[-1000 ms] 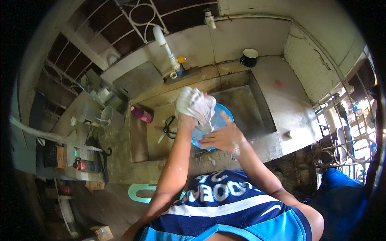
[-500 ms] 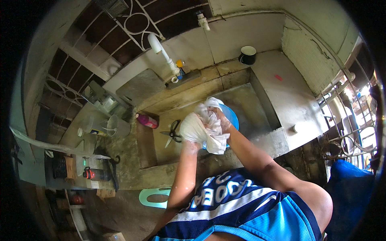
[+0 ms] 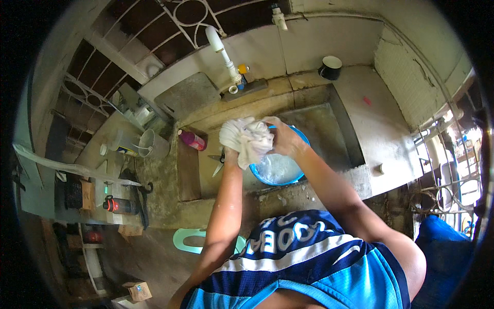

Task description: The person washes a white garment by hand in a blue basin filled with soapy water. They repeatedly scrub the fabric with a blue brush, rinse it, and wring it out. The garment is then placed on a nearby shelf.

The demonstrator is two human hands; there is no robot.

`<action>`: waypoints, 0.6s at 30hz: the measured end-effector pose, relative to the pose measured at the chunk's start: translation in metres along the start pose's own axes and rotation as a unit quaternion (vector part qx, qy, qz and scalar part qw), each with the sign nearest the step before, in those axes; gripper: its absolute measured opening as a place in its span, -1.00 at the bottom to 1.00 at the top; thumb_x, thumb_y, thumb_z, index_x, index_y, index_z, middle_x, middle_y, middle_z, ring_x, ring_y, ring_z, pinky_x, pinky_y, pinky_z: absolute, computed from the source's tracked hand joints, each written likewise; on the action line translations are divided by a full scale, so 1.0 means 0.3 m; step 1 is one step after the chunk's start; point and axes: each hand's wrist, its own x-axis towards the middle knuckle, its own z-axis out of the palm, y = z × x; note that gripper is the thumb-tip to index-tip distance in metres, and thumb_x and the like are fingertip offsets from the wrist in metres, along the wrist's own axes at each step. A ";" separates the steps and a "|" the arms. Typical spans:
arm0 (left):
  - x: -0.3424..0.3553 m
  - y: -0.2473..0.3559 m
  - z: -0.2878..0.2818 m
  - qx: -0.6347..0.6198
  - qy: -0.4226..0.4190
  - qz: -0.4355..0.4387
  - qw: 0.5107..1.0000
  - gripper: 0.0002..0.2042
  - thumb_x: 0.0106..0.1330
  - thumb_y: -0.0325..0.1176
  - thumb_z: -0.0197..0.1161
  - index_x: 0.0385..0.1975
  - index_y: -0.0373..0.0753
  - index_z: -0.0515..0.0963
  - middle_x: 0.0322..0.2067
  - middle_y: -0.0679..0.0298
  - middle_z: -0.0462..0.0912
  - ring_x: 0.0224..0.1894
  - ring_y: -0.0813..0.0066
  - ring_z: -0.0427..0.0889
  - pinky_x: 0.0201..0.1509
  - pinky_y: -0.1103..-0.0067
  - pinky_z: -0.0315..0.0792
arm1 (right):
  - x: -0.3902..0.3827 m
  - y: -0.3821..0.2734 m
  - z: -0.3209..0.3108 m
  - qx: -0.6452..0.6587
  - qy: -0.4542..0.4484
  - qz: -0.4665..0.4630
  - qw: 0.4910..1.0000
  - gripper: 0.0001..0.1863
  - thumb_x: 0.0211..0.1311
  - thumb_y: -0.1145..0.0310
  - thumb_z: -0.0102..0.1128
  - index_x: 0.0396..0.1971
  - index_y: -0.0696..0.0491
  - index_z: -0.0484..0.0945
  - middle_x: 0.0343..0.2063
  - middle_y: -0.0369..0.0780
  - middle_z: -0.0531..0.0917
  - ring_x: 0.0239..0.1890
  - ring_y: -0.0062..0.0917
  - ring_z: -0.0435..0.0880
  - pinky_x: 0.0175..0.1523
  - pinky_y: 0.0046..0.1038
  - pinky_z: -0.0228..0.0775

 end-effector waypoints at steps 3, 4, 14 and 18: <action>0.051 0.092 -0.230 0.282 -0.053 0.269 0.920 -0.69 0.49 -0.19 -0.04 -0.04 -0.28 0.52 -0.06 0.01 0.66 -0.12 0.06 0.68 0.04 0.20 0.62 | -0.207 -0.154 0.244 0.132 0.032 0.050 0.989 -0.09 0.14 -0.22 0.31 0.37 -0.02 0.23 0.33 -0.06 0.39 0.34 -0.20 0.39 0.42 0.01 0.22; 0.084 0.000 -0.105 0.104 -0.074 0.184 0.975 -0.67 0.50 -0.18 -0.06 -0.02 -0.29 0.52 -0.05 0.00 0.67 -0.10 0.05 0.68 0.05 0.19 0.62 | -0.254 -0.155 0.222 0.058 0.045 -0.027 0.997 -0.12 0.11 -0.21 0.32 0.33 -0.03 0.27 0.30 -0.08 0.41 0.32 -0.21 0.40 0.42 -0.01 0.22; -0.239 -0.074 0.394 0.464 -0.092 0.245 0.846 -0.73 0.27 -0.36 0.32 -0.05 -0.24 0.59 -0.07 0.18 0.70 0.04 0.37 0.65 0.18 0.44 0.52 | -0.038 0.000 0.034 -0.548 0.090 -0.243 0.795 -0.44 -0.10 -0.03 0.45 -0.03 -0.17 0.63 0.02 -0.29 0.69 0.17 -0.37 0.58 0.38 -0.28 0.30; -0.200 -0.096 0.376 0.184 -0.147 0.190 0.953 -0.84 0.28 -0.36 0.28 -0.19 -0.21 0.62 -0.17 0.25 0.69 -0.08 0.45 0.66 0.04 0.48 0.53 | 0.037 0.086 0.003 -0.574 0.108 -0.360 0.727 -0.38 0.01 0.06 0.47 0.09 -0.02 0.59 0.10 -0.15 0.61 0.17 -0.28 0.59 0.27 -0.24 0.44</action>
